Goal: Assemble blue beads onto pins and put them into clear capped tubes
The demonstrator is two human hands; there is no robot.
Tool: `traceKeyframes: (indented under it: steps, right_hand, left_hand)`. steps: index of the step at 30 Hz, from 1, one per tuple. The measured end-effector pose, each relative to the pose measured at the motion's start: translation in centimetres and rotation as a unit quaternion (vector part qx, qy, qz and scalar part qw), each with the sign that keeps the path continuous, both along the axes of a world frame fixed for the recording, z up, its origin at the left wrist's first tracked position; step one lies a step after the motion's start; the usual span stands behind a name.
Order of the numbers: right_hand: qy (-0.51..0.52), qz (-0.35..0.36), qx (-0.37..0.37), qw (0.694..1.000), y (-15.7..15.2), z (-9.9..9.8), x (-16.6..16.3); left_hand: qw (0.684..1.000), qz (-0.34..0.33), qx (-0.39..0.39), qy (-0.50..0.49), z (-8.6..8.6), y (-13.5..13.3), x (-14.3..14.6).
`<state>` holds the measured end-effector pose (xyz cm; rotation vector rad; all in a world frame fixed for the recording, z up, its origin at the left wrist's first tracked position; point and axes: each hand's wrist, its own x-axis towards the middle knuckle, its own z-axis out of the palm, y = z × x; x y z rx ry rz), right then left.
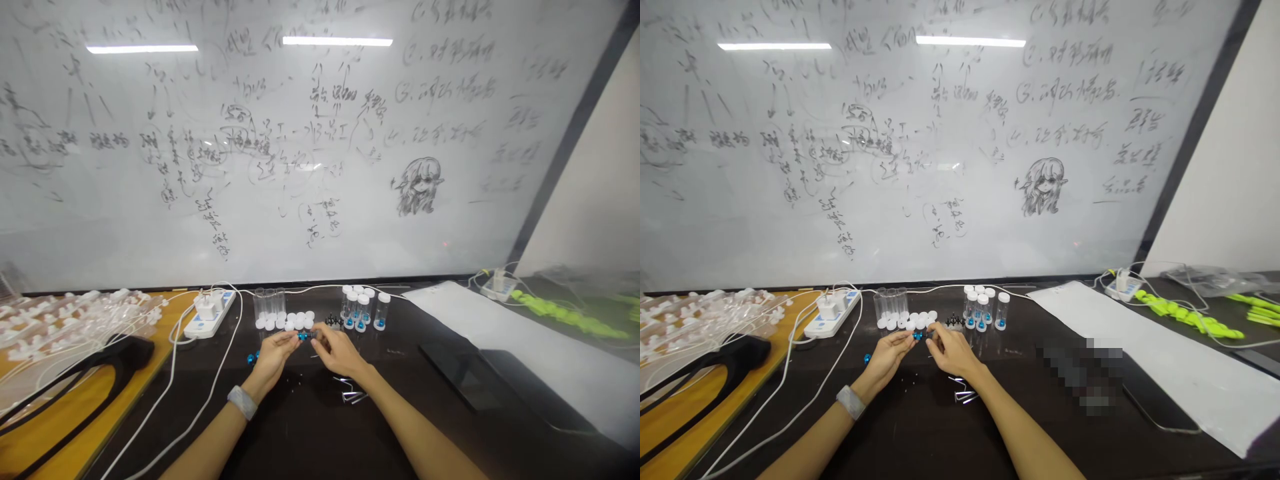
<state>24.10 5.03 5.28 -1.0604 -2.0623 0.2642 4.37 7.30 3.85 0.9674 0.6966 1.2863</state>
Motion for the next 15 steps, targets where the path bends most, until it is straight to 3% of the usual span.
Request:
traceKeyframes:
  steps: [15]
  right_hand:
    - [-0.01, -0.02, 0.012, 1.0, 0.09, -0.03, 0.08]
  left_hand:
    - [1.0, -0.007, 0.002, 0.008, -0.05, -0.04, -0.01]
